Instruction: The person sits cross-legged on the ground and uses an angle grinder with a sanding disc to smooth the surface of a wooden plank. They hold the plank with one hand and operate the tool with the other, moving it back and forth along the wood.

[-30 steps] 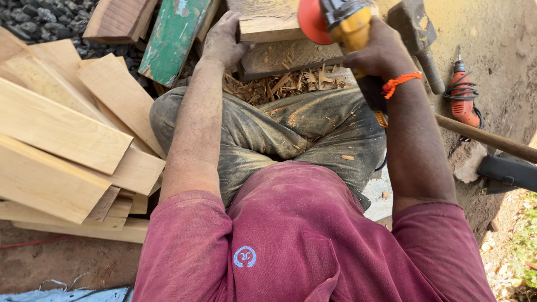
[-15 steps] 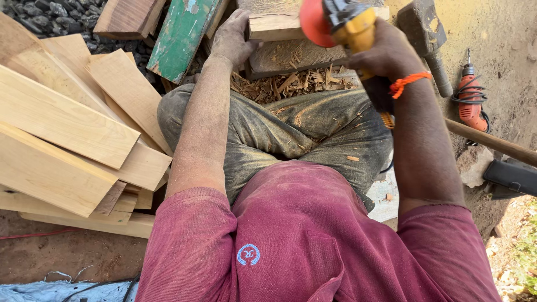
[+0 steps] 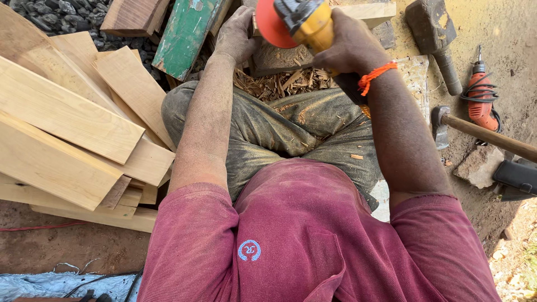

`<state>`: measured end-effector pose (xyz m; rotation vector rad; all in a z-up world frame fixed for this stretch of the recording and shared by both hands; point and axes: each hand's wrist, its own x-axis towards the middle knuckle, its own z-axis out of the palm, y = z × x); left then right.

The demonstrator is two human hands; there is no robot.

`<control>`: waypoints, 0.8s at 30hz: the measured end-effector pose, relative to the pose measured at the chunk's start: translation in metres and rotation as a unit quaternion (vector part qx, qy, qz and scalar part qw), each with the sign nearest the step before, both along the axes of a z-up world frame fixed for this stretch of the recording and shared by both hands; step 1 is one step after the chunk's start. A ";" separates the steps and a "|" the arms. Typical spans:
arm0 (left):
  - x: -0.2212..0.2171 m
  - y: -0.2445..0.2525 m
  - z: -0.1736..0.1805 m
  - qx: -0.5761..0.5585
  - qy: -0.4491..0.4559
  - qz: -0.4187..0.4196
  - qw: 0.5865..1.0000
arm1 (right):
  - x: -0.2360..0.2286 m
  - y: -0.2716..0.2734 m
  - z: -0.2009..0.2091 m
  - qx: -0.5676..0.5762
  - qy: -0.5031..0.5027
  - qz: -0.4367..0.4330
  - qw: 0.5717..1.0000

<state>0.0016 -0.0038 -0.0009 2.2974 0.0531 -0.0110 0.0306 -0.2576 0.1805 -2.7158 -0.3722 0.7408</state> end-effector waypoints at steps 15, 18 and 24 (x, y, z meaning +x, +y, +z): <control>-0.009 0.002 0.025 -0.016 0.031 0.016 0.999 | 0.029 -0.193 -0.030 0.125 -0.022 -0.223 0.967; -0.005 -0.003 0.027 -0.023 0.037 0.027 0.999 | 0.034 -0.200 -0.034 0.167 -0.018 -0.241 0.956; -0.004 0.004 0.013 0.003 0.015 0.011 1.000 | 0.013 -0.120 -0.019 0.073 -0.076 -0.097 0.990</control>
